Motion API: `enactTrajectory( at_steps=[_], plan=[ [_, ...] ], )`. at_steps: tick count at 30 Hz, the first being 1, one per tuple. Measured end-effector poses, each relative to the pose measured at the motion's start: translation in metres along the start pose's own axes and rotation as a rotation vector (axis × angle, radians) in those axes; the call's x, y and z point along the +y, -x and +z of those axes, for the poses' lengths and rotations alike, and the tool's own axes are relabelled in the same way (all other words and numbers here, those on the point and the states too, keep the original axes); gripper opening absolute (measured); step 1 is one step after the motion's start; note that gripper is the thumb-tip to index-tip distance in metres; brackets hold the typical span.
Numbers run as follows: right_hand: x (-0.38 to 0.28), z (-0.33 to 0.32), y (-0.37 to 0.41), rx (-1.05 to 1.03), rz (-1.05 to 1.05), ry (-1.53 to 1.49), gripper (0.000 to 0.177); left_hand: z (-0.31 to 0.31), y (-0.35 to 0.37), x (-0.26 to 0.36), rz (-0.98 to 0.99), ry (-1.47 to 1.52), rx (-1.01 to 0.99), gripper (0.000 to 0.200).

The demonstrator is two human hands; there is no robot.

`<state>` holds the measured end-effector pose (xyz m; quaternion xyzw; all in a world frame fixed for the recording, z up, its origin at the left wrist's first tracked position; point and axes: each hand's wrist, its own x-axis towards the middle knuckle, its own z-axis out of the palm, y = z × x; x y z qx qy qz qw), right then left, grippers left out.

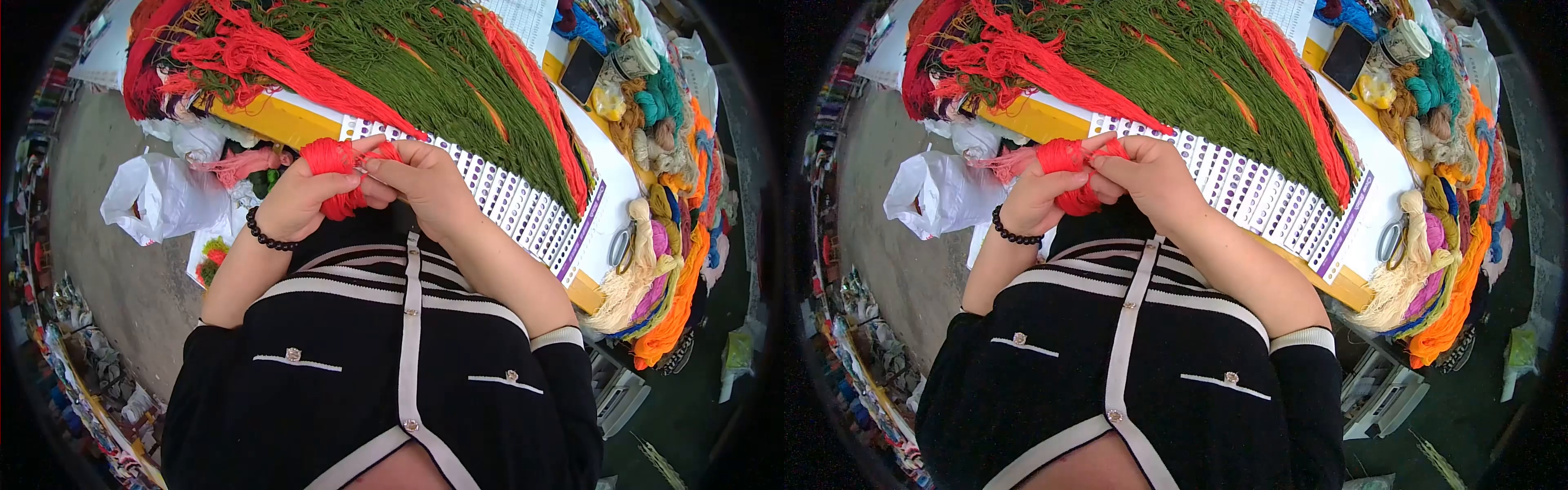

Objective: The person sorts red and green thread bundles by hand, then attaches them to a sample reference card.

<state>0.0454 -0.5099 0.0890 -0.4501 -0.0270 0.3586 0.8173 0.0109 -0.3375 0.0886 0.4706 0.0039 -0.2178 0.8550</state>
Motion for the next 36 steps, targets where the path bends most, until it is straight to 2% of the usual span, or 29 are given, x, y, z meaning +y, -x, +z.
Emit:
enactTrajectory(
  at_steps=[4,12,27,36],
  plan=[
    [-0.006,0.003,0.003,0.013,0.008,-0.002,0.011,0.002,0.000,0.006,-0.065,0.064,-0.046,0.047],
    [-0.001,0.000,0.001,-0.009,0.010,0.006,0.012,0.007,-0.001,0.001,-0.054,-0.071,0.015,0.049],
    [0.003,0.002,0.001,0.121,0.024,0.159,0.011,0.012,-0.003,-0.009,-0.077,-0.244,0.095,0.045],
    [-0.002,0.010,0.007,0.038,-0.013,-0.008,0.009,0.003,0.002,-0.007,-0.034,0.004,0.063,0.040]
  ],
)
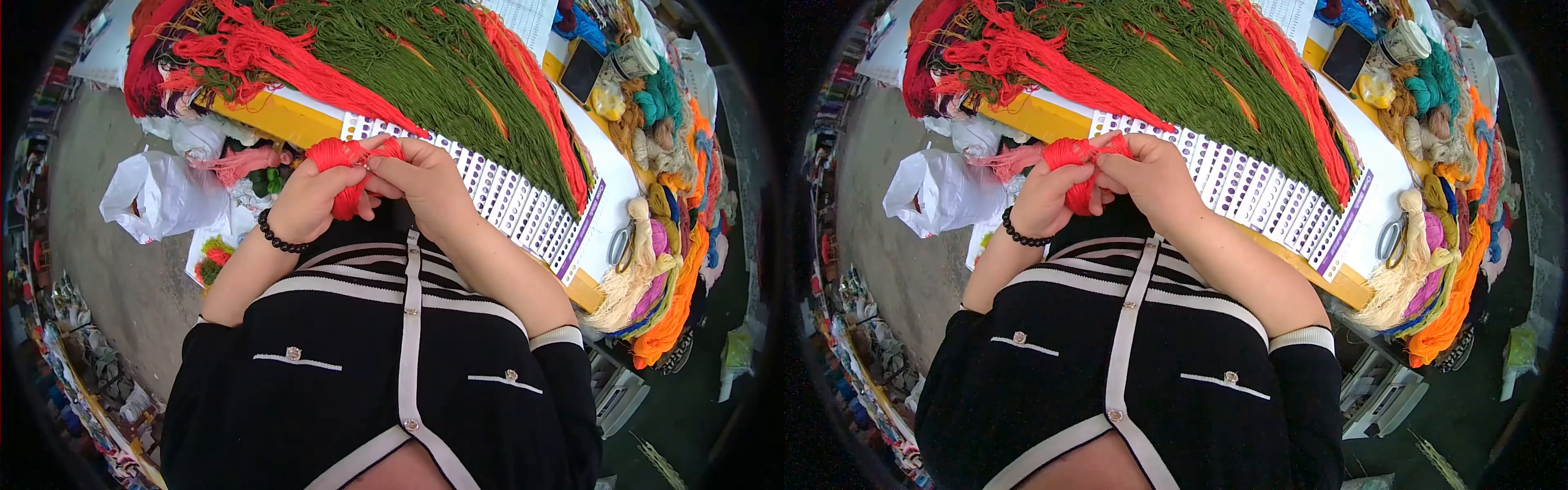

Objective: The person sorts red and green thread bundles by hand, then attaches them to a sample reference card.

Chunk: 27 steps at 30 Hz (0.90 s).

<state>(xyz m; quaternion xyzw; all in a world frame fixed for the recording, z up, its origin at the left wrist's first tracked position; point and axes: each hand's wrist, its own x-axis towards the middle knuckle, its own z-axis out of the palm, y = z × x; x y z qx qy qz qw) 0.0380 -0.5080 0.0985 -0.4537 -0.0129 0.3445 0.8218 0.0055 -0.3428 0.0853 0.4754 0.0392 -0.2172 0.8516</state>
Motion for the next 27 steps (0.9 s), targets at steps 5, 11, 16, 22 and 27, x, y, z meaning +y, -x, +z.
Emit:
enactTrajectory(
  at_steps=[5,11,16,22,27],
  plan=[
    [0.006,-0.008,-0.004,-0.015,-0.006,-0.092,0.013,0.010,0.003,0.002,0.116,0.000,0.102,0.039],
    [-0.075,-0.043,0.046,0.055,-0.230,-0.078,0.004,-0.079,0.035,0.046,0.370,0.443,0.052,0.047],
    [-0.136,-0.125,0.133,0.829,-0.596,0.444,0.014,-0.233,0.102,0.112,0.607,0.504,0.460,0.049],
    [-0.186,-0.310,0.217,1.025,-0.615,0.135,0.006,-0.278,0.128,0.141,0.706,-0.078,1.143,0.047],
    [-0.182,-0.292,0.213,1.271,-0.610,0.541,0.013,-0.248,0.116,0.117,0.571,-0.224,1.111,0.040]
  ],
)
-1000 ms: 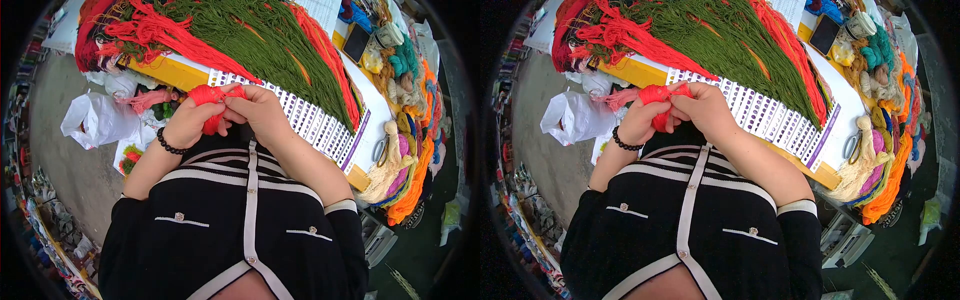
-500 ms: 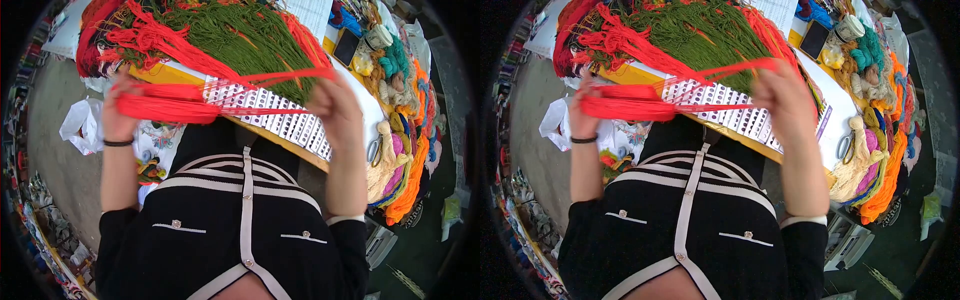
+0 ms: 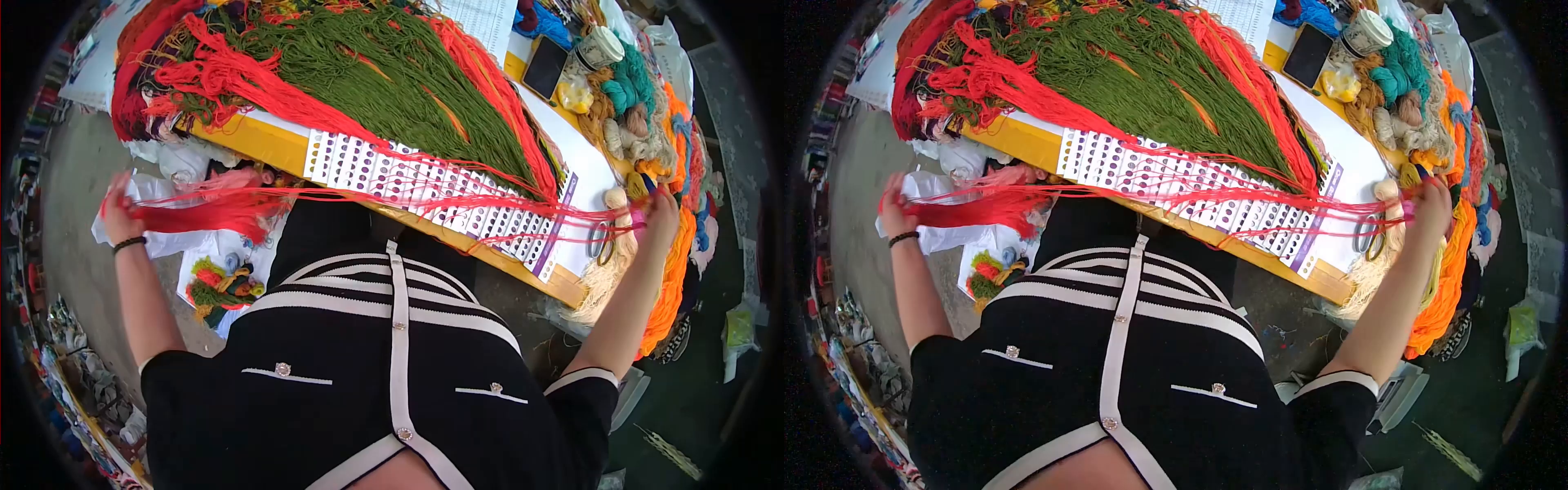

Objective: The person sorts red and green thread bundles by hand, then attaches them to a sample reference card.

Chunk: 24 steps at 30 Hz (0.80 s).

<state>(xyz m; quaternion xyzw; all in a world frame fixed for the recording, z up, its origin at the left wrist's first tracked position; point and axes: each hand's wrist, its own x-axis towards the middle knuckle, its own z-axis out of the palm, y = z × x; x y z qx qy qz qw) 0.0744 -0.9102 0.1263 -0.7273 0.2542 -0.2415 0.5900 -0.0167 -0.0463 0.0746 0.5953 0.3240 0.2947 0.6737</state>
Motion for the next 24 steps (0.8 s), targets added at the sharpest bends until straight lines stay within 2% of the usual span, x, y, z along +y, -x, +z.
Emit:
enactTrajectory(
  at_steps=[1,2,3,4,5,6,7,9,11,12,13,14,15,16,17,18,20,22,24],
  plan=[
    [-0.012,0.037,0.038,-0.146,-0.148,0.043,0.017,0.016,0.022,-0.010,-0.158,0.090,-0.140,0.030],
    [-0.040,0.075,0.083,-0.294,-0.146,0.446,0.016,0.049,0.056,-0.019,-0.272,0.185,-0.204,0.027],
    [-0.063,0.111,0.135,-0.556,-0.207,0.579,0.014,0.059,0.073,-0.039,-0.418,0.377,-0.593,0.025],
    [-0.023,0.138,0.148,-0.836,-0.070,0.200,0.015,0.088,0.107,-0.043,-0.568,0.361,-0.582,0.025],
    [-0.022,0.163,0.188,-0.975,0.058,0.019,0.015,0.117,0.138,-0.034,-0.685,0.348,-0.755,0.025],
    [-0.029,0.183,0.219,-1.086,-0.282,0.296,0.017,0.134,0.158,-0.045,-0.735,0.398,-0.878,0.025],
    [-0.026,0.202,0.241,-1.165,-0.511,0.366,0.017,0.154,0.178,-0.052,-0.806,0.360,-0.899,0.031],
    [-0.043,0.219,0.265,-1.321,-0.519,0.420,0.019,0.193,0.225,-0.036,-0.688,0.170,-1.024,0.033],
    [-0.051,0.219,0.266,-1.292,-0.580,0.346,0.018,0.213,0.249,-0.022,-0.493,-0.114,-1.213,0.036],
    [-0.056,0.218,0.263,-1.253,-0.624,0.278,0.018,0.219,0.254,-0.023,-0.462,-0.155,-1.243,0.036],
    [-0.073,0.212,0.259,-1.293,-0.464,0.244,0.016,0.223,0.257,-0.025,-0.430,-0.198,-1.270,0.036],
    [-0.071,0.208,0.252,-1.310,-0.440,0.255,0.017,0.224,0.259,-0.024,-0.508,-0.192,-1.212,0.031],
    [-0.068,0.204,0.246,-1.325,-0.411,0.268,0.017,0.222,0.253,-0.028,-0.318,-0.229,-1.327,0.023],
    [-0.064,0.203,0.244,-1.337,-0.422,0.262,0.017,0.223,0.252,-0.029,-0.110,-0.180,-1.320,0.019],
    [-0.059,0.201,0.243,-1.345,-0.330,0.233,0.016,0.223,0.254,-0.029,0.094,-0.132,-1.309,0.015],
    [-0.054,0.199,0.242,-1.350,-0.235,0.206,0.015,0.222,0.257,-0.023,0.095,-0.134,-1.302,0.015],
    [-0.046,0.199,0.240,-1.376,-0.231,0.103,0.015,0.222,0.264,-0.006,0.388,-0.233,-1.278,0.013],
    [-0.048,0.190,0.240,-1.396,-0.219,0.004,0.015,0.224,0.265,-0.025,0.421,-0.201,-1.245,0.012],
    [-0.062,0.172,0.239,-1.301,0.469,-0.793,0.013,0.224,0.263,-0.034,0.449,-0.164,-1.219,0.011]
  ],
)
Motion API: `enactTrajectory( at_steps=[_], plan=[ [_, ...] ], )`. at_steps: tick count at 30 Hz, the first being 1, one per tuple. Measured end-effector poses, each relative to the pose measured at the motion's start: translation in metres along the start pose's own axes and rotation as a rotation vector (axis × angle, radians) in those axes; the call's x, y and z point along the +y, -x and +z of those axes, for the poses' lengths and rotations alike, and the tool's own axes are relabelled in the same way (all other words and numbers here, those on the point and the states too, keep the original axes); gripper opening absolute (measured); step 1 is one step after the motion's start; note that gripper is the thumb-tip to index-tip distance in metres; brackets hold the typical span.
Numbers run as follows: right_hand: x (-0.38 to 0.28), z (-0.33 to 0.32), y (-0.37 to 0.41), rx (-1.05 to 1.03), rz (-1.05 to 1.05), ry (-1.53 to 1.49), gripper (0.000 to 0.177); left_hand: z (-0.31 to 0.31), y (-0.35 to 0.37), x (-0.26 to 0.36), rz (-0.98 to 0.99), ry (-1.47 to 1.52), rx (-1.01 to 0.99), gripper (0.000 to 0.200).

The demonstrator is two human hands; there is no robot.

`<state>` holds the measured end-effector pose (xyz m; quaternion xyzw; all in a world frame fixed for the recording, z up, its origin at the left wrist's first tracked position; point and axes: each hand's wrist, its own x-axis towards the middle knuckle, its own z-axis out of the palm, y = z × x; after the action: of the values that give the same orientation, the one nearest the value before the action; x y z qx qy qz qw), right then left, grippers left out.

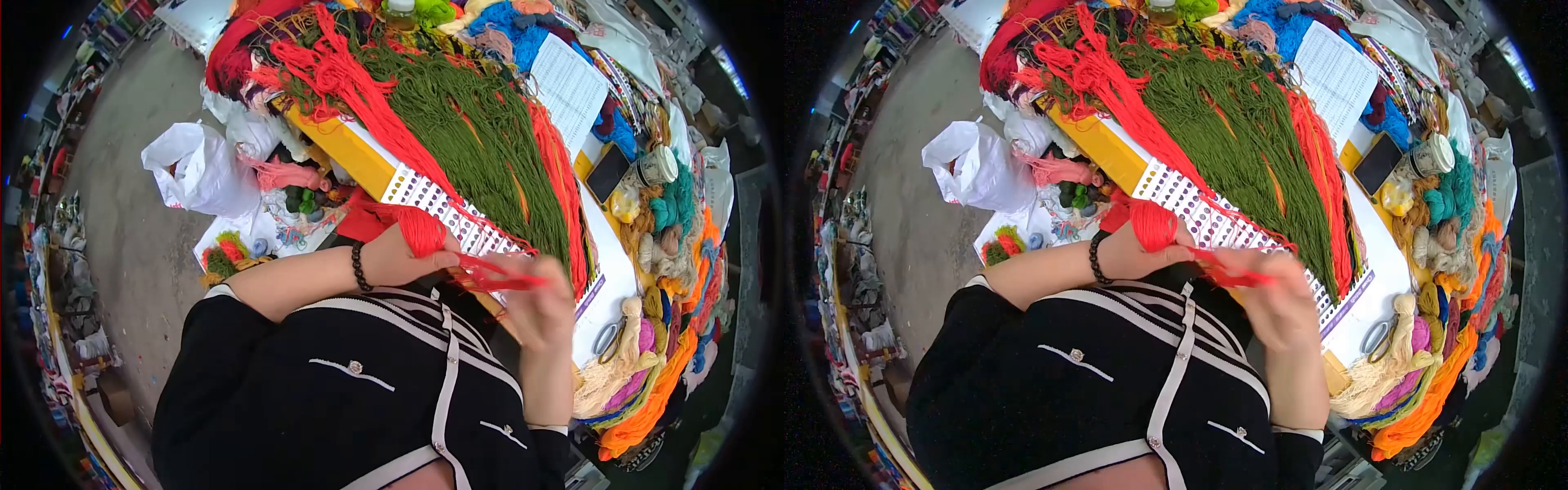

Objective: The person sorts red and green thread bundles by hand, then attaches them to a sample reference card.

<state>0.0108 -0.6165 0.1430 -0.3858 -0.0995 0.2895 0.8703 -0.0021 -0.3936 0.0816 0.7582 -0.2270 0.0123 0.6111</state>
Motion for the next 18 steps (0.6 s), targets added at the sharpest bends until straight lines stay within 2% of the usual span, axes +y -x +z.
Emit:
enactTrajectory(
  at_steps=[1,3,4,5,6,7,8,10,11,12,13,14,15,17,18],
  plan=[
    [-0.011,-0.016,0.007,-0.138,-0.135,-0.074,0.015,-0.003,0.000,-0.003,-0.069,0.010,-0.007,0.011],
    [-0.057,-0.046,0.034,-0.061,-0.269,-0.033,0.017,-0.014,-0.003,0.000,-0.261,0.014,-0.061,0.011],
    [-0.090,-0.062,0.050,0.132,-0.292,0.052,0.013,-0.020,-0.002,-0.004,-0.392,0.034,0.015,0.014],
    [-0.118,-0.079,0.064,0.375,-0.400,0.367,0.015,-0.034,-0.002,-0.003,-0.522,0.045,0.065,0.020],
    [-0.145,-0.108,0.079,0.893,-0.493,0.682,0.018,-0.050,0.003,-0.004,-0.548,0.249,0.142,0.026],
    [-0.160,-0.114,0.088,1.232,-0.522,1.156,0.021,-0.055,-0.006,0.014,-0.503,0.331,0.274,0.031],
    [-0.172,-0.141,0.096,1.299,-0.712,1.553,0.023,-0.064,-0.012,0.016,-0.468,0.382,0.306,0.035],
    [-0.150,-0.120,0.067,1.201,-0.624,1.655,0.019,-0.067,-0.029,0.025,-0.458,0.378,0.225,0.038],
    [-0.120,-0.114,0.039,1.133,-0.472,1.540,0.020,-0.063,-0.038,0.028,-0.469,0.333,0.178,0.038],
    [-0.089,-0.066,0.008,0.940,-0.159,1.418,0.020,-0.056,-0.046,0.024,-0.468,0.338,0.159,0.038],
    [-0.053,-0.071,-0.017,0.724,-0.042,1.566,0.021,-0.047,-0.055,0.018,-0.565,0.345,0.107,0.038],
    [-0.024,-0.067,-0.033,0.511,-0.064,1.412,0.024,-0.038,-0.064,0.010,-0.662,0.349,0.060,0.038],
    [0.004,-0.073,-0.051,0.391,-0.004,1.383,0.023,-0.031,-0.070,-0.002,-0.663,0.347,0.058,0.038],
    [0.044,-0.086,-0.076,0.362,-0.019,1.449,0.020,-0.019,-0.077,-0.029,-0.951,0.468,0.027,0.037],
    [0.051,-0.090,-0.083,0.359,-0.018,1.443,0.020,-0.016,-0.079,-0.037,-0.956,0.464,0.030,0.037]
  ],
)
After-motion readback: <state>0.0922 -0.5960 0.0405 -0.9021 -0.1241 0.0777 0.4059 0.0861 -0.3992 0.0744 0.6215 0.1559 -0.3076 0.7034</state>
